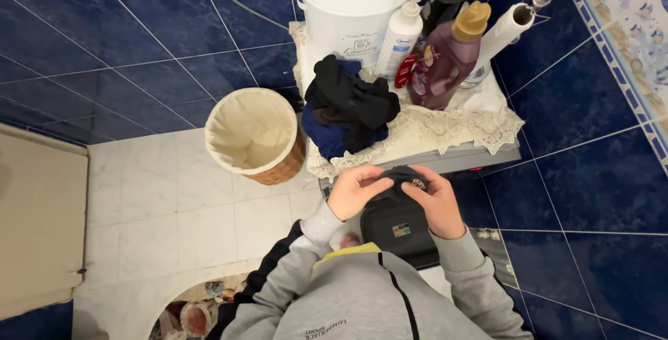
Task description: The recorder loads a washing machine with clothes, adds detergent, and adjusts the settings.
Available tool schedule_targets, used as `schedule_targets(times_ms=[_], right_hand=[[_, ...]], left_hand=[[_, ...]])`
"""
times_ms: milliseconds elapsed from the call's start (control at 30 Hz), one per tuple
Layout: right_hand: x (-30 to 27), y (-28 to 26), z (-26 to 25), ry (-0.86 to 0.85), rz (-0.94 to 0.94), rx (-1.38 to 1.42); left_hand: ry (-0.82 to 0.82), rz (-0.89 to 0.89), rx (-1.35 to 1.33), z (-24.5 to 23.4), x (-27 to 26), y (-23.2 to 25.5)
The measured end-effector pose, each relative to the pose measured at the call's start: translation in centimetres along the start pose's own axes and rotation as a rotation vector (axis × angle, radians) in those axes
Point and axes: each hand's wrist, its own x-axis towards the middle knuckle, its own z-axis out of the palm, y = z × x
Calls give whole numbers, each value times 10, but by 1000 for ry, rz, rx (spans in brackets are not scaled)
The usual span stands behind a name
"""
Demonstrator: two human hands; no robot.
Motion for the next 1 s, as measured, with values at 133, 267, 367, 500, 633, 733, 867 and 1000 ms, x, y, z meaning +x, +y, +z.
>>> schedule_targets(times_ms=[133,267,367,500,633,733,867,1000], right_hand=[[13,9,-4,-55,-2,41],[38,41,-15,-166,38,195],[50,27,5,-324,159,366],[54,21,30,-714,369,534],[68,42,35,-1007,445,699],[64,25,50,-985,459,662],[60,23,56,-693,304,403],[56,31,58,-546,199,223]], left_hand=[[43,-144,-293,-10,2,16],[-128,-70,-672,-33,3,24],[-184,-157,-680,-41,5,57],[-82,-136,-410,-66,16,39],[-26,-25,-191,-87,9,5],[65,109,86,-85,-16,33],[276,-179,-132,-79,-49,68],[313,161,270,-41,-71,97]])
